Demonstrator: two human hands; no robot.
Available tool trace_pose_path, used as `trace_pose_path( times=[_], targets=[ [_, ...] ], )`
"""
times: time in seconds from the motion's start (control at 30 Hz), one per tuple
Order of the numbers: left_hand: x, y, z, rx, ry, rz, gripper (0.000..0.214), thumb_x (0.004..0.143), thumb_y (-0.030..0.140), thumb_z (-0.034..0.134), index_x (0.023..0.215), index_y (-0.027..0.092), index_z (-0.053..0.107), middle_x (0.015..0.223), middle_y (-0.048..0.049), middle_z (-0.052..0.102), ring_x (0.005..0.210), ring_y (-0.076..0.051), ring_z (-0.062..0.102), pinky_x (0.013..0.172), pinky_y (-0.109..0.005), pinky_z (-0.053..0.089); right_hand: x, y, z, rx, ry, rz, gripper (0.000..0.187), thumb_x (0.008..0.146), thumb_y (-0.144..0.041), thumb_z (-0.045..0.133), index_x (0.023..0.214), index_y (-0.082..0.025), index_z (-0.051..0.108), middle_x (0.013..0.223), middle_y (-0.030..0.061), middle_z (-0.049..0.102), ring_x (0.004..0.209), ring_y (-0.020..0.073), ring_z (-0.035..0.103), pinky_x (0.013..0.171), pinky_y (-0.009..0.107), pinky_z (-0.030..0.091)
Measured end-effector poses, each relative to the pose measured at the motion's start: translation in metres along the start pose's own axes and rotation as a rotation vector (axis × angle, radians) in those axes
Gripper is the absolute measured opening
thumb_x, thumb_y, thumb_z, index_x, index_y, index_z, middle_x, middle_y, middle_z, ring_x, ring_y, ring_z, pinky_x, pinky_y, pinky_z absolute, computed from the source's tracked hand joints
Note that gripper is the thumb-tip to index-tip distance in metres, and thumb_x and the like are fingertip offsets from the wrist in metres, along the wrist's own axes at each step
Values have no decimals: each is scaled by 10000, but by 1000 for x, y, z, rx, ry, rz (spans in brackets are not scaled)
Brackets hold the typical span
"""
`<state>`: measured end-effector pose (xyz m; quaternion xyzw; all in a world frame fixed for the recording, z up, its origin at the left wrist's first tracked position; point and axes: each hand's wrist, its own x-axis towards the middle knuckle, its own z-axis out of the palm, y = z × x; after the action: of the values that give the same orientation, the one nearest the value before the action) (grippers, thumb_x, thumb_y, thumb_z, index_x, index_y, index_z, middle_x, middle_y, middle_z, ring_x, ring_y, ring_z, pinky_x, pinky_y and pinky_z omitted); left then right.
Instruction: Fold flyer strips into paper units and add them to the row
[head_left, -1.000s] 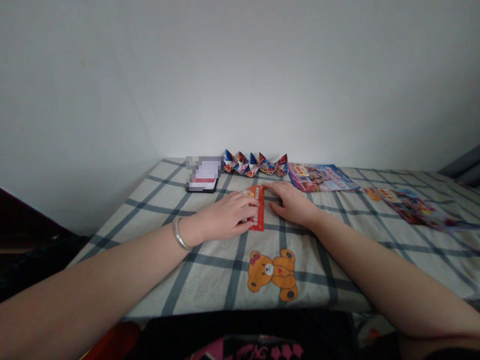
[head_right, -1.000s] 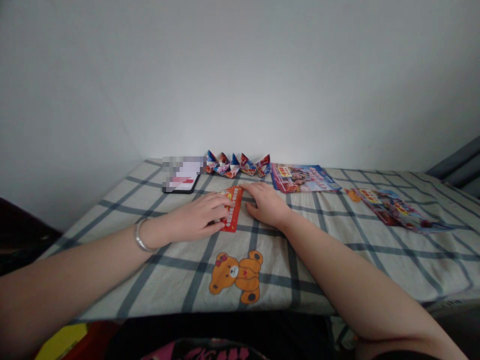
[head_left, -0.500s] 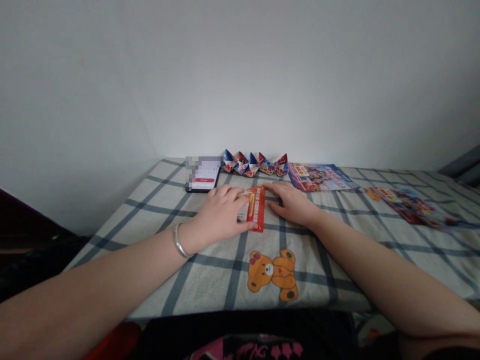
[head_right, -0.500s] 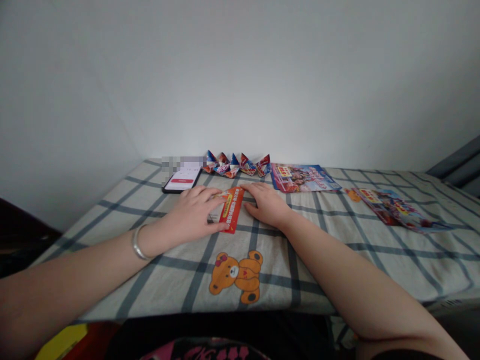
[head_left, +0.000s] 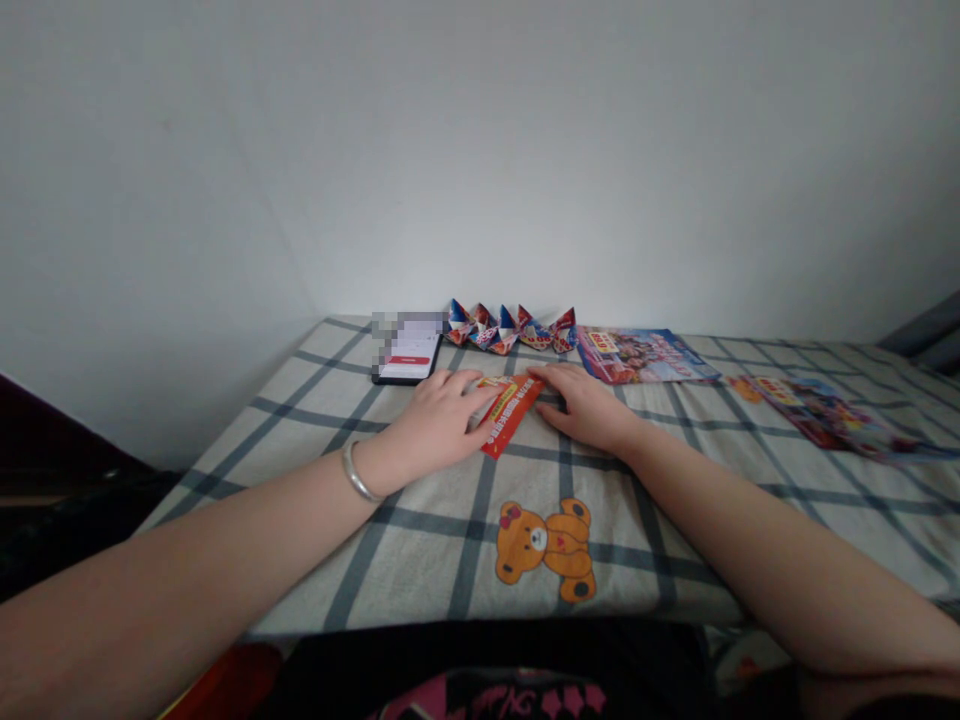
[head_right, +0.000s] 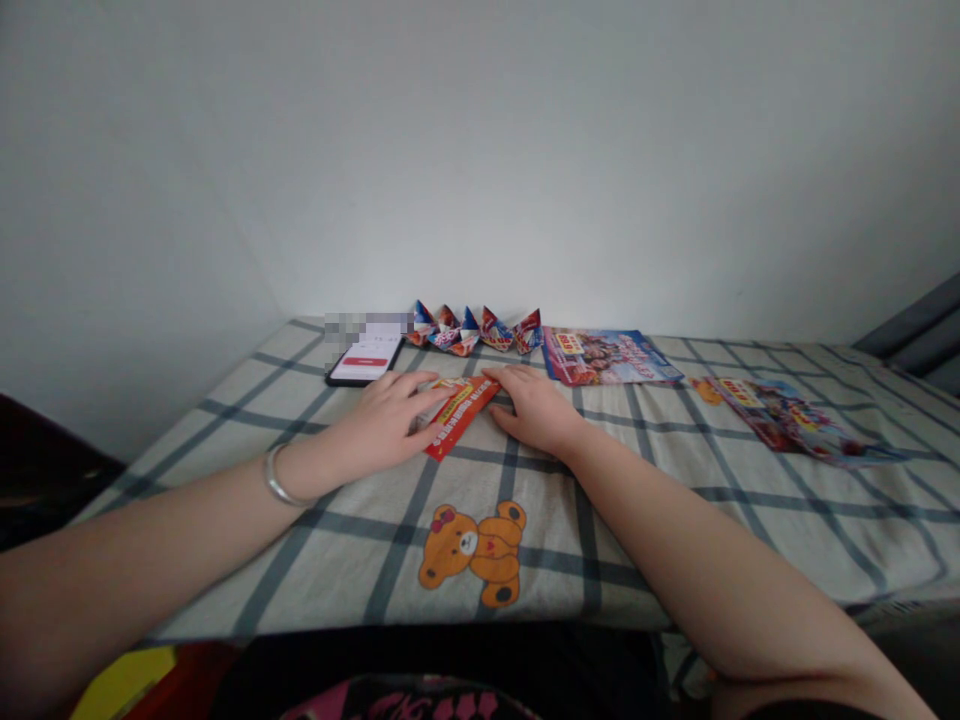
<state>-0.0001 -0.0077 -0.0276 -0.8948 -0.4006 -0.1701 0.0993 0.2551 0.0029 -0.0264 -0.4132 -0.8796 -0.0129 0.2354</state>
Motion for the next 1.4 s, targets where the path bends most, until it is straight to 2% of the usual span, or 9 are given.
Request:
trace_pose_path(
  times=[0.13,0.27,0.37,0.5,0.7,0.93,1.13,1.23,1.4],
  targets=[
    [3,-5,3,-114,23,65,443,947,336,487,1372,212,509,1365,-110,505,1217,-260,502,1068,-424,395,-1,1,0,6,10,-30,485,856,-255,581,1327,-157,518,1291,149,615,1205,279,566,1058,481,437],
    [5,-8,6,-236,56,72,413,927,283,523,1320,156,539,1338,-118,530,1226,-229,519,1097,-379,400,-1,-2,-3,38,0,-110,512,838,-264,602,1330,-154,509,1311,148,604,1224,277,552,1061,474,429],
    [8,-9,4,-303,32,96,358,923,253,526,1261,153,587,1303,-112,569,1201,-215,548,1080,-370,427,-1,-7,-8,59,-6,-167,503,837,-267,597,1321,-156,519,1306,145,608,1241,270,540,1066,470,422],
    [11,-12,1,-332,-41,206,312,936,201,484,1207,167,636,1264,-100,610,1151,-197,586,1037,-362,461,0,-13,-12,90,-34,-213,556,792,-240,629,1333,-185,513,1286,125,622,1236,265,540,1072,469,412],
    [12,-18,-1,-339,-37,296,324,929,149,473,1200,182,648,1282,-85,619,1183,-189,573,1047,-361,451,0,-15,-14,138,-109,-212,399,792,-226,636,1189,-202,607,1171,92,678,1133,241,602,1004,433,466],
    [11,-18,-4,-276,-79,321,350,939,146,441,1235,194,622,1323,-82,590,1202,-190,560,1051,-368,450,0,-14,-16,120,-143,-209,468,811,-326,665,1249,-183,586,1216,102,667,1136,245,604,1001,428,459],
    [10,-16,-1,-226,-78,323,367,915,116,427,1231,156,608,1337,-89,578,1222,-185,547,1074,-354,430,-1,-18,-18,121,-162,-209,427,798,-378,688,1177,-204,597,1168,94,674,1090,245,619,958,419,477],
    [10,-12,-3,-136,-42,256,331,909,145,468,1204,121,616,1267,-107,615,1155,-216,574,1036,-374,449,-1,-20,-19,98,-165,-189,456,789,-428,698,1168,-200,590,1166,104,667,1088,259,615,948,424,480],
    [9,-8,-6,-6,-17,203,260,928,183,473,1100,160,666,1091,-75,697,1018,-224,625,1043,-460,393,-1,-21,-16,55,-147,-147,402,816,-407,670,1148,-192,599,1168,102,668,1067,257,620,931,411,486]
  ],
)
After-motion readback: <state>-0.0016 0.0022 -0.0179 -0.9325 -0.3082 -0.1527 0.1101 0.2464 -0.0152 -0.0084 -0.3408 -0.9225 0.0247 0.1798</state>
